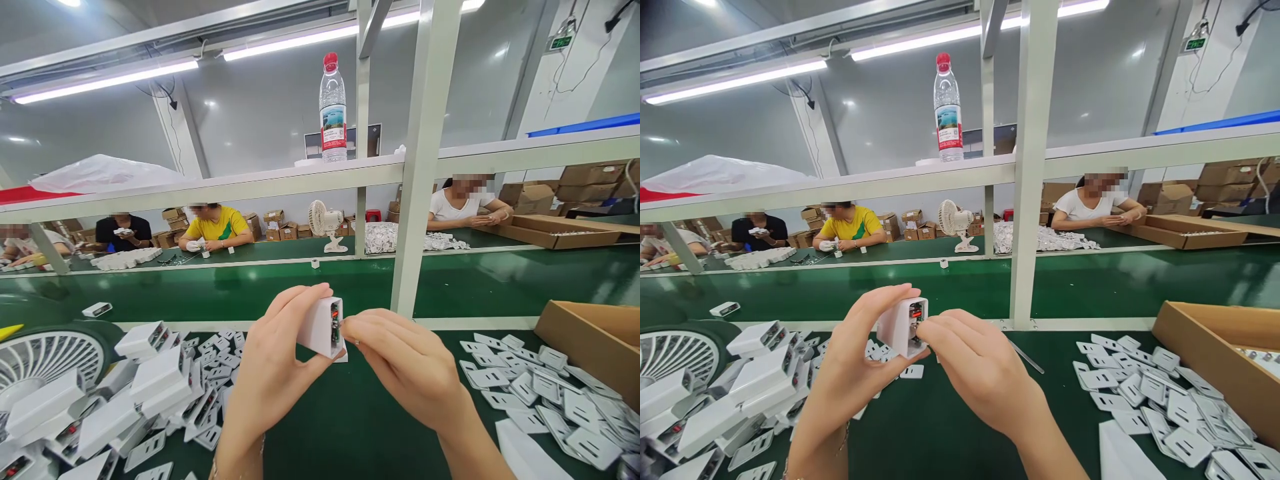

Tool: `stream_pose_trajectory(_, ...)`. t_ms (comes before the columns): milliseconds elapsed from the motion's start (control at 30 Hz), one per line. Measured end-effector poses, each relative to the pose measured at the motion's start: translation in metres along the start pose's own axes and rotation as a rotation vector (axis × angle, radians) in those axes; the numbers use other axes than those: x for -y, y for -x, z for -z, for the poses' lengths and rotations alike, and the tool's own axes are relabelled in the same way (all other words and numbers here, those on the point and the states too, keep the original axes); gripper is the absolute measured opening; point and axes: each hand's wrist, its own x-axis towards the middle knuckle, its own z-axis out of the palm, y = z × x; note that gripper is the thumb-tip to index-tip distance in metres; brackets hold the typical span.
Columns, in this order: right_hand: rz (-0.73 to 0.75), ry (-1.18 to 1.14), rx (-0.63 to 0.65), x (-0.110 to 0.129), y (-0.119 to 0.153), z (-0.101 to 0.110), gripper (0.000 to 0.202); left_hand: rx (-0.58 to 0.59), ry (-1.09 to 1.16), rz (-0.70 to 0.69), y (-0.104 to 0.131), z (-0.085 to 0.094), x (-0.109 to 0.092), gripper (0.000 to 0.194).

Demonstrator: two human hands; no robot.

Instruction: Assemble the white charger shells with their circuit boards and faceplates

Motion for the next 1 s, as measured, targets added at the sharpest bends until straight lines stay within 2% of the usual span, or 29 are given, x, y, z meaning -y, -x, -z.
stream_pose_trajectory(233,-0.055,-0.100,-0.025,0.002,-0.003,0.002,0.023,-0.006,0.101,0.009,0.000,0.002,0.001,0.065)
stream_pose_trajectory(367,-0.047,-0.136,-0.099,0.001,-0.004,0.003,0.025,-0.017,0.189,0.005,0.001,0.002,0.004,0.066)
stream_pose_trajectory(467,-0.035,-0.080,-0.151,0.003,-0.004,0.005,0.025,-0.035,0.267,0.016,0.002,0.002,0.006,0.068)
stream_pose_trajectory(633,-0.026,-0.037,-0.151,0.011,-0.002,0.004,0.021,-0.087,0.321,0.023,0.003,0.000,0.007,0.068)
stream_pose_trajectory(833,0.033,0.083,-0.175,0.013,-0.001,-0.005,0.017,-0.132,0.287,-0.002,0.002,-0.001,0.005,0.065)
stream_pose_trajectory(1000,0.020,0.127,-0.181,0.013,-0.001,-0.003,0.020,-0.126,0.260,-0.011,0.002,-0.002,0.005,0.065)
